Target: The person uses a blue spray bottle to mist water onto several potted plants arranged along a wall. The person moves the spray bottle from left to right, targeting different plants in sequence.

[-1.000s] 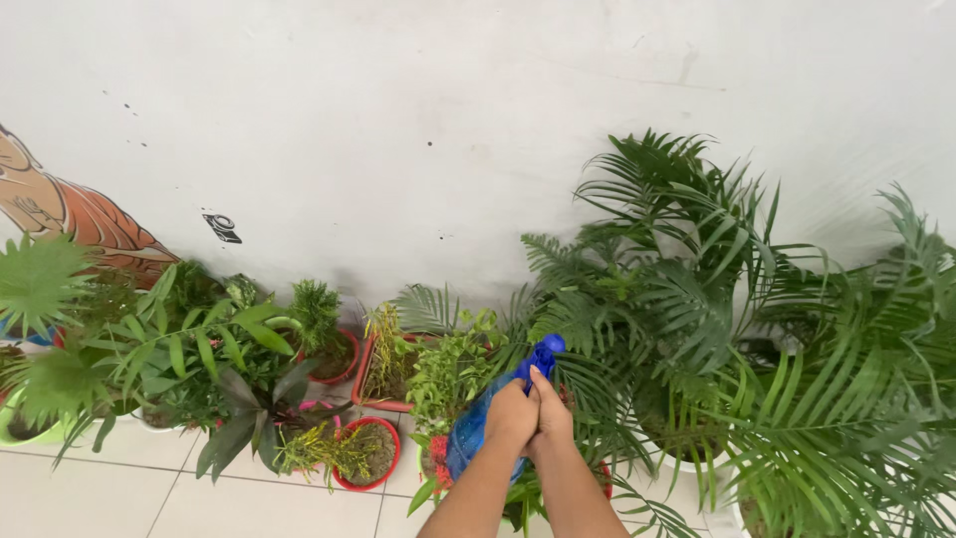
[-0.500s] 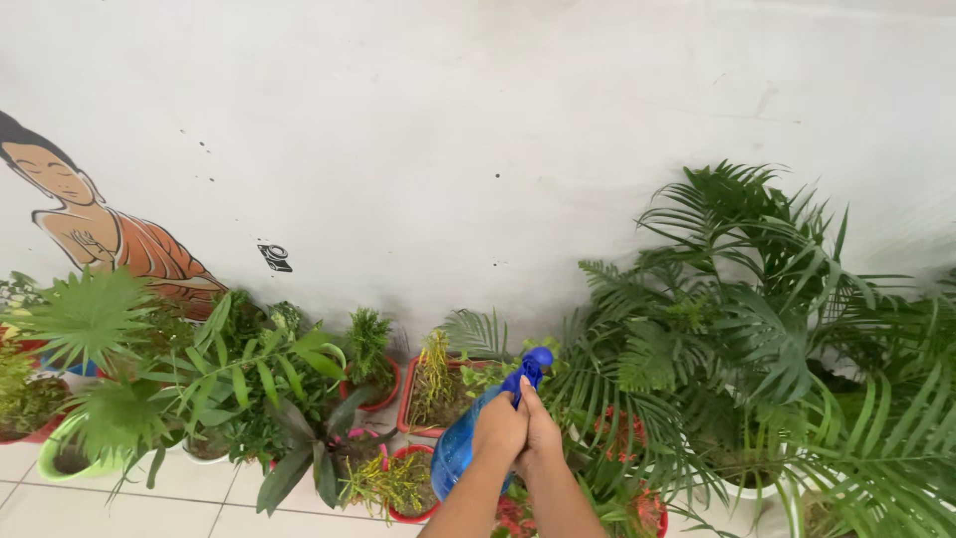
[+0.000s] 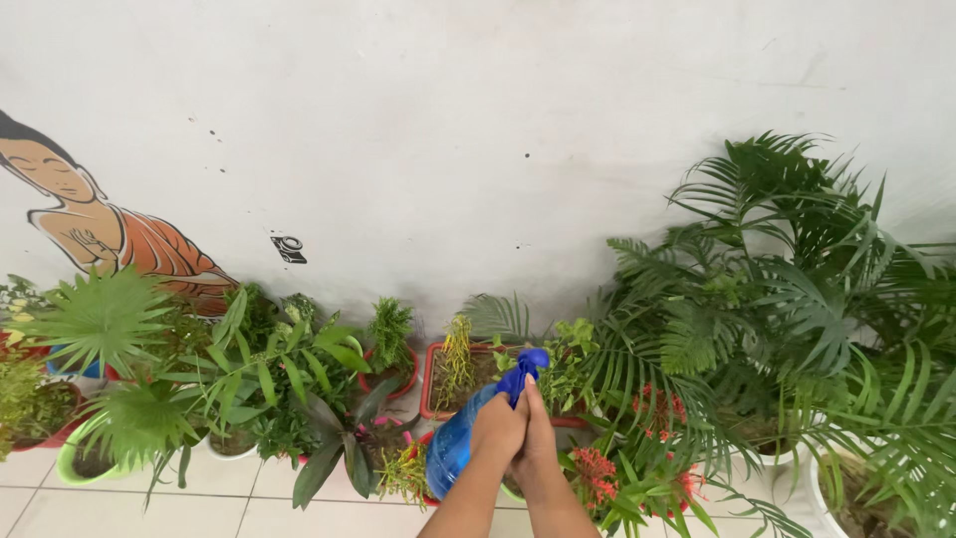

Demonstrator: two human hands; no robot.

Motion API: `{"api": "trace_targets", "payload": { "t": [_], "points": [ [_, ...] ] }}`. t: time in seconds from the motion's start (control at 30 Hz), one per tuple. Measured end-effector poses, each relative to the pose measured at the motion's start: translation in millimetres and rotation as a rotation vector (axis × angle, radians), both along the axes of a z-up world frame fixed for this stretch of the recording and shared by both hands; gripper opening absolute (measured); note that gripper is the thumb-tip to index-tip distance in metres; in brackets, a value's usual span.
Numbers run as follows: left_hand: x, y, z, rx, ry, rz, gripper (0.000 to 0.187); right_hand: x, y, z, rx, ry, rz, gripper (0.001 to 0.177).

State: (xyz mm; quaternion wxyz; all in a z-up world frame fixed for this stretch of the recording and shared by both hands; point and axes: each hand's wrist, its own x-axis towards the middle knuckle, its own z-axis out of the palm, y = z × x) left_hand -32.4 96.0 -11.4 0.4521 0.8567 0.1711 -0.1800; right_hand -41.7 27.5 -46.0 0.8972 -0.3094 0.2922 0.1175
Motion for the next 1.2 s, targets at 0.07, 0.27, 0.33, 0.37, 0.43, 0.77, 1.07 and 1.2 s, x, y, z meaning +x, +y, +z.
{"api": "trace_targets", "payload": {
  "t": [0.07,0.27,0.33,0.37,0.43,0.77,1.07,1.2],
  "points": [
    [-0.4,2.5,-1.8,0.015,0.041,-0.033,0.054,-3.1,0.5,-4.6,-0.029,0.039,-0.006,0.038],
    [-8.7,3.1,-0.7,0.008,0.067,-0.039,0.051,-10.1,-2.0,-9.7,-0.020,0.080,0.022,0.043],
    [-10.7,3.3,-2.1,-0.023,0.059,-0.009,0.055,-12.2,-0.1,-1.9,-0.033,0.110,0.012,0.045],
    [-10.1,3.7,-3.4,-0.042,0.057,0.015,0.056,-11.6,2.3,2.4,-0.049,0.135,0.001,0.045],
    [-9.1,4.1,-7.0,-0.053,0.045,0.025,0.056,-13.1,3.5,8.1,-0.062,0.150,0.000,0.045],
    [-9.7,-0.1,-6.3,0.020,0.058,-0.057,0.045,-10.9,-5.9,-10.4,-0.048,0.158,0.036,0.046],
    [-15.2,-5.8,-12.9,-0.028,0.062,-0.057,0.048,-18.1,-11.8,-4.4,-0.042,0.199,0.037,0.046],
    [-16.1,-8.3,-26.1,-0.014,0.042,-0.075,0.045,-19.4,-15.0,-8.8,0.012,0.209,0.056,0.043]
  ]
}}
